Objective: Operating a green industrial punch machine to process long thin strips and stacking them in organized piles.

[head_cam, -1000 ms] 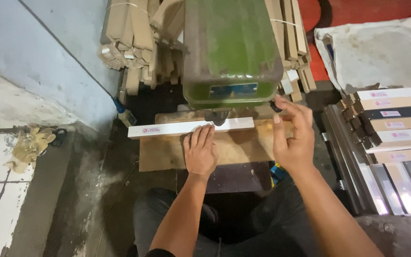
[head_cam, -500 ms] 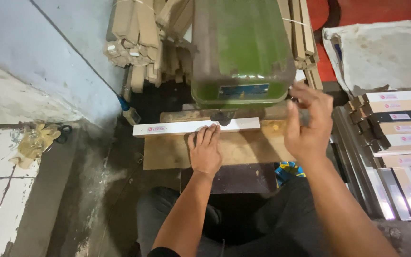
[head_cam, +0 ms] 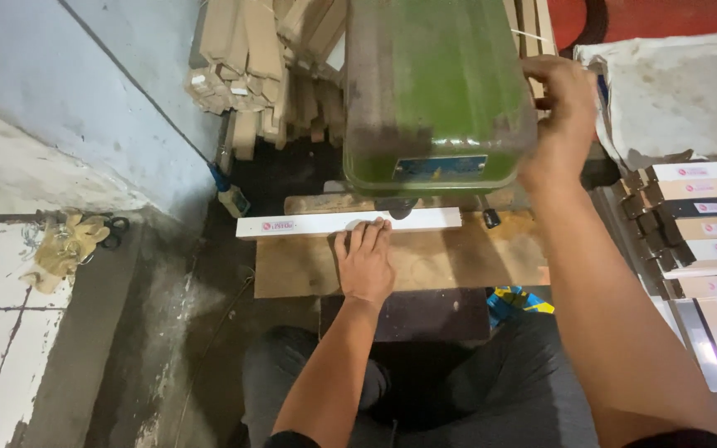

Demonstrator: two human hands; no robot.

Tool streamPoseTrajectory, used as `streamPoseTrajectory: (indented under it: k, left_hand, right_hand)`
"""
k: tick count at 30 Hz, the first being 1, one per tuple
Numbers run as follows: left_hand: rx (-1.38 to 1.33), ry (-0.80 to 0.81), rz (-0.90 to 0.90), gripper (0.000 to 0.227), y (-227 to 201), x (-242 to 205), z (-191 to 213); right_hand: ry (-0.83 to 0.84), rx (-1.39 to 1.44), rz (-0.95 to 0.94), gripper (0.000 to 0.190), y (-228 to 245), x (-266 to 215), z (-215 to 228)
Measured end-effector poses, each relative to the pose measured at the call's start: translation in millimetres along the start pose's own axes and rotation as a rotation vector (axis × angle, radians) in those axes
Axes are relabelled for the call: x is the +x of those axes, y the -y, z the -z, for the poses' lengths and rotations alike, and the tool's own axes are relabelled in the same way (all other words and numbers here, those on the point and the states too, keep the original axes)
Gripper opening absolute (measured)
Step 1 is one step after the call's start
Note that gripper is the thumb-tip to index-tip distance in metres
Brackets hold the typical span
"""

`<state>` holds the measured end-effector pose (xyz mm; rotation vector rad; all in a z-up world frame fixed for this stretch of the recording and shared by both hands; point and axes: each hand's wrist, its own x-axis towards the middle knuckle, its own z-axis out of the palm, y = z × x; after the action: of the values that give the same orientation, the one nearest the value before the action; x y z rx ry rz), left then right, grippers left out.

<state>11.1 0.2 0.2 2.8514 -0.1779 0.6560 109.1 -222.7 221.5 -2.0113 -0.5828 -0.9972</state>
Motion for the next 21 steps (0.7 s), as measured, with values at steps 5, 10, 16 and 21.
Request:
streamPoseTrajectory:
  k: [5, 10, 16, 21]
  left_hand:
    - [-0.027, -0.001, 0.007, 0.041, -2, 1, 2]
    - [-0.097, -0.093, 0.025, 0.028, -4, 0, 3]
    - [-0.112, -0.076, 0.014, 0.032, -3, 1, 11]
    - [-0.171, -0.051, 0.033, 0.036, 1, -1, 10]
  right_hand:
    - [0.025, 0.446, -1.102, 0.025, -22, -4, -20]
    - [0.688, -0.222, -0.153, 0.044, -132, -119, -17]
    - [0.525, 0.242, -0.766, 0.034, 6, -83, 45]
    - [0.376, 0.209, -0.718, 0.028, -39, -134, 44]
